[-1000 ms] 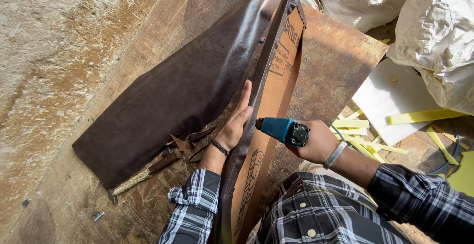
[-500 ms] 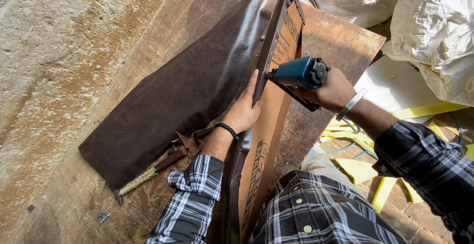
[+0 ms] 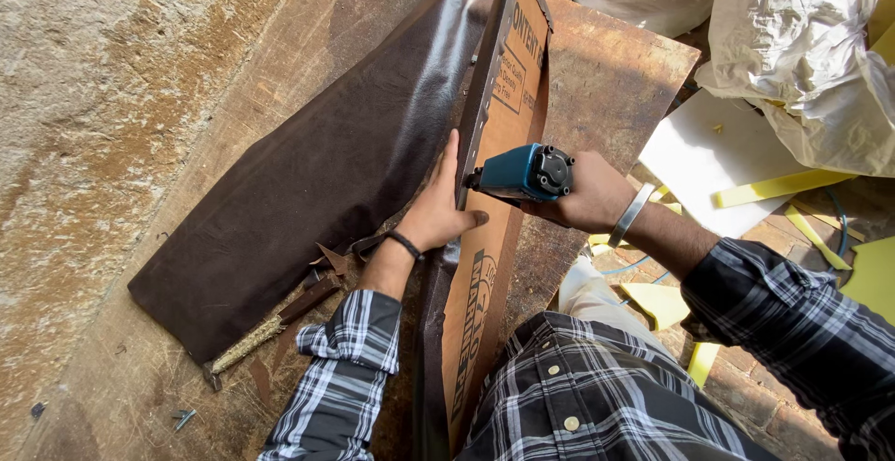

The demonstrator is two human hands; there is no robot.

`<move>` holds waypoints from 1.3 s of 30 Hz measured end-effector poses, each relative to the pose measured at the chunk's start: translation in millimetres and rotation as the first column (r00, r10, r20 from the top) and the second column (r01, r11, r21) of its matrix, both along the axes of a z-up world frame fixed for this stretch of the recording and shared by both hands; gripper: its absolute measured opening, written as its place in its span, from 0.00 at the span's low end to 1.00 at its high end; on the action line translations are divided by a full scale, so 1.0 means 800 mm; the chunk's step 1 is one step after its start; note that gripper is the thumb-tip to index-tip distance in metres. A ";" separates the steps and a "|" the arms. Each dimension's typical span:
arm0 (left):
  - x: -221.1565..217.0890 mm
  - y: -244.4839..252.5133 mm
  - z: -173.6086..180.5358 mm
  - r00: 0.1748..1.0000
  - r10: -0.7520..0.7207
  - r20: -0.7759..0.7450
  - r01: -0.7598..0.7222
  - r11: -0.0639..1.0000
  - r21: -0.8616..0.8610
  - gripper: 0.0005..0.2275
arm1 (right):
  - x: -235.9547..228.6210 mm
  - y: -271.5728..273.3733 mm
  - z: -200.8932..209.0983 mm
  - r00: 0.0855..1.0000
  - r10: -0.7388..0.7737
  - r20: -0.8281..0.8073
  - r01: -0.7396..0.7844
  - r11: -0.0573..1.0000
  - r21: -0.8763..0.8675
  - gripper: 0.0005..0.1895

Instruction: The person staples dark fabric onto a rectangular marine plywood board using a pneumatic staple gun. They trim excess fabric with scissors and fold edges to secure them, working along the perimeter of the board.

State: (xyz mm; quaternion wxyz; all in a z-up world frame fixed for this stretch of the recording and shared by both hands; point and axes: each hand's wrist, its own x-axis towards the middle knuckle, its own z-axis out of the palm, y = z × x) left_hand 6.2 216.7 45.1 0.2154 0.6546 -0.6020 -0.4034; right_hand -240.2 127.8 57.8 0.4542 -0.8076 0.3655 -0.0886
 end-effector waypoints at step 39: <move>-0.020 0.200 -0.027 0.921 0.069 -0.382 -0.185 0.943 -0.276 0.50 | -0.005 0.144 0.024 0.992 -0.025 -0.121 0.031 0.998 0.048 0.20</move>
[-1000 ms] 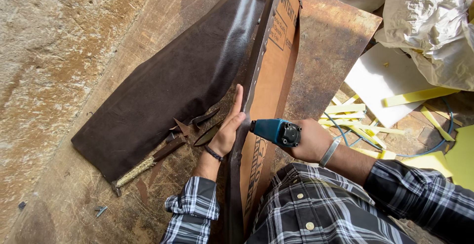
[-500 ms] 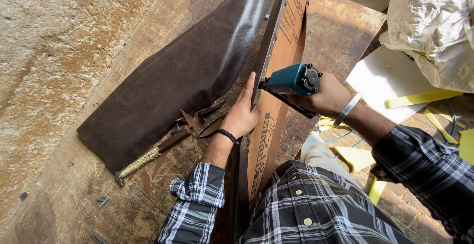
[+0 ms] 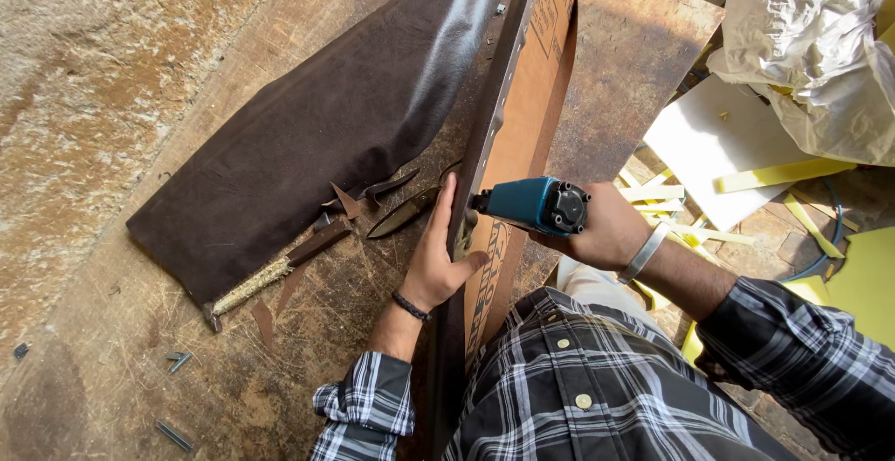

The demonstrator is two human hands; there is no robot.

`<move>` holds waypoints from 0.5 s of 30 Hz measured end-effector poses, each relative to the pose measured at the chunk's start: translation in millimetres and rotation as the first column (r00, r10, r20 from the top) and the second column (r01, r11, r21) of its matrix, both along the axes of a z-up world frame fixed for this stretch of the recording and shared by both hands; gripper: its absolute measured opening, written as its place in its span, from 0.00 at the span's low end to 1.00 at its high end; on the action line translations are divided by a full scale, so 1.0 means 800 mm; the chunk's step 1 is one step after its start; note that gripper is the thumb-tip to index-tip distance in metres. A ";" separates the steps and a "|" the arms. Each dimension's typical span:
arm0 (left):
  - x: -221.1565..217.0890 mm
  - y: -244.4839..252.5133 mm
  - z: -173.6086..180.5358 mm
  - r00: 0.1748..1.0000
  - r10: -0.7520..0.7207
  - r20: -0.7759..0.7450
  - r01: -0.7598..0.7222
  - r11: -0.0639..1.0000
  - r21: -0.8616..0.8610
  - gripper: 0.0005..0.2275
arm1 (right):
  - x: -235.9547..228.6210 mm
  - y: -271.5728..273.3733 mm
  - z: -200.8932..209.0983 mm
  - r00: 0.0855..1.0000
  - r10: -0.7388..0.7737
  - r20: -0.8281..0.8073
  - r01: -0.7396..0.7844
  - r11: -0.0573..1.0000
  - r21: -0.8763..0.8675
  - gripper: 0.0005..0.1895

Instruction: The person staples dark fabric onto a rectangular marine plywood board using a pneumatic staple gun. They trim excess fabric with scissors and fold edges to secure them, working along the perimeter of the board.

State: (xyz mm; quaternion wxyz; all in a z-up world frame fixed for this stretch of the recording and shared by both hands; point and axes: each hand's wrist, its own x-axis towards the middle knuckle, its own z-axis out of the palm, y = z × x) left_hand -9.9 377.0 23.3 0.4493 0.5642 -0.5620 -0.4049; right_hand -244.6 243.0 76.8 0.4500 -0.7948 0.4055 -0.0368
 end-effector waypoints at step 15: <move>-0.015 0.023 0.000 0.980 0.152 0.130 -0.171 0.975 0.145 0.44 | -0.006 -0.014 -0.015 0.990 -0.044 0.137 0.047 0.999 -0.013 0.22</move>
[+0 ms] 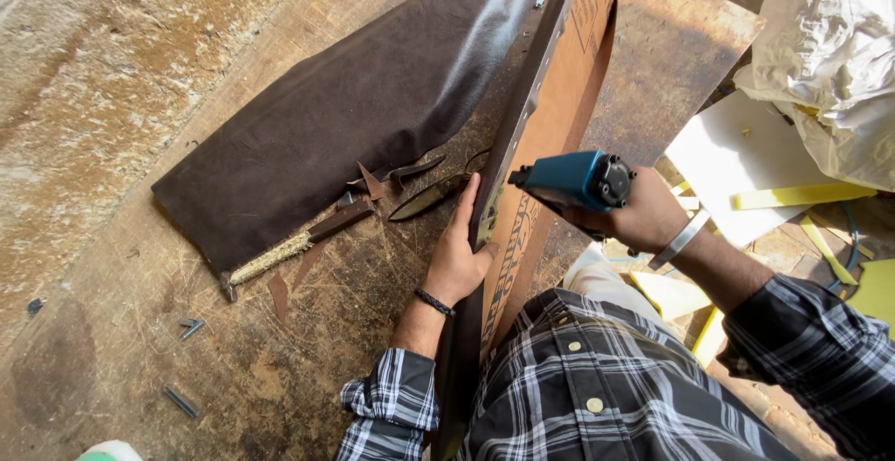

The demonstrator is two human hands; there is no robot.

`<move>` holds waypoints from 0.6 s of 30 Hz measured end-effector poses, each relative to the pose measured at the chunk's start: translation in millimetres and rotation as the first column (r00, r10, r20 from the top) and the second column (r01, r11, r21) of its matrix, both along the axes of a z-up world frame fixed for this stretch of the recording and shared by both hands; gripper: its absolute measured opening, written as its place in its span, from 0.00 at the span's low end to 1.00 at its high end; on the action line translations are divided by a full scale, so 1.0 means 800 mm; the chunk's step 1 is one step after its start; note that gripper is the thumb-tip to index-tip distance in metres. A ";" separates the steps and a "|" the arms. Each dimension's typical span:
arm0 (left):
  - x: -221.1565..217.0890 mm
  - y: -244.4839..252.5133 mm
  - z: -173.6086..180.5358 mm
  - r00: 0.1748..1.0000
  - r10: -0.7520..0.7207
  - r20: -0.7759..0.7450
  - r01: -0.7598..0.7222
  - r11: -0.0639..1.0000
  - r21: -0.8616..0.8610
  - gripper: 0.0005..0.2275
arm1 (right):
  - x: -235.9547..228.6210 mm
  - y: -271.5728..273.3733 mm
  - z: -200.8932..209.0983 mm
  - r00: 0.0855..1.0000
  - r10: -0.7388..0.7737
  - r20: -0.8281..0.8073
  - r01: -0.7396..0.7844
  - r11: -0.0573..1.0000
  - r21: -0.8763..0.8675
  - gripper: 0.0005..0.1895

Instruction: The person staples dark fabric onto a rectangular marine plywood board using a pneumatic staple gun. They trim excess fabric with scissors and fold edges to secure them, working along the perimeter of the board.

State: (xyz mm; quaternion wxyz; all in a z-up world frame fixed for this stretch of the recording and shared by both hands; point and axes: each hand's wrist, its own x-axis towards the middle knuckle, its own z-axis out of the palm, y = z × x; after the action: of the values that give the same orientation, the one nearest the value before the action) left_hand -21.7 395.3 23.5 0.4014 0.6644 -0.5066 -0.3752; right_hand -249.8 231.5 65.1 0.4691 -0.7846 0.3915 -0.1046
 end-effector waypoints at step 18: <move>-0.021 0.001 0.012 0.916 0.330 0.229 -0.390 0.867 0.309 0.34 | -0.012 -0.154 -0.089 0.922 -0.040 -0.384 0.023 0.998 -0.051 0.24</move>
State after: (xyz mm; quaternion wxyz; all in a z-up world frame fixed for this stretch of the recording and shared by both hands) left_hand -38.5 396.0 33.0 0.2960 0.8372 -0.3308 -0.3195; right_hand -259.6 108.6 -6.0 0.3634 -0.7940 0.4860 0.0349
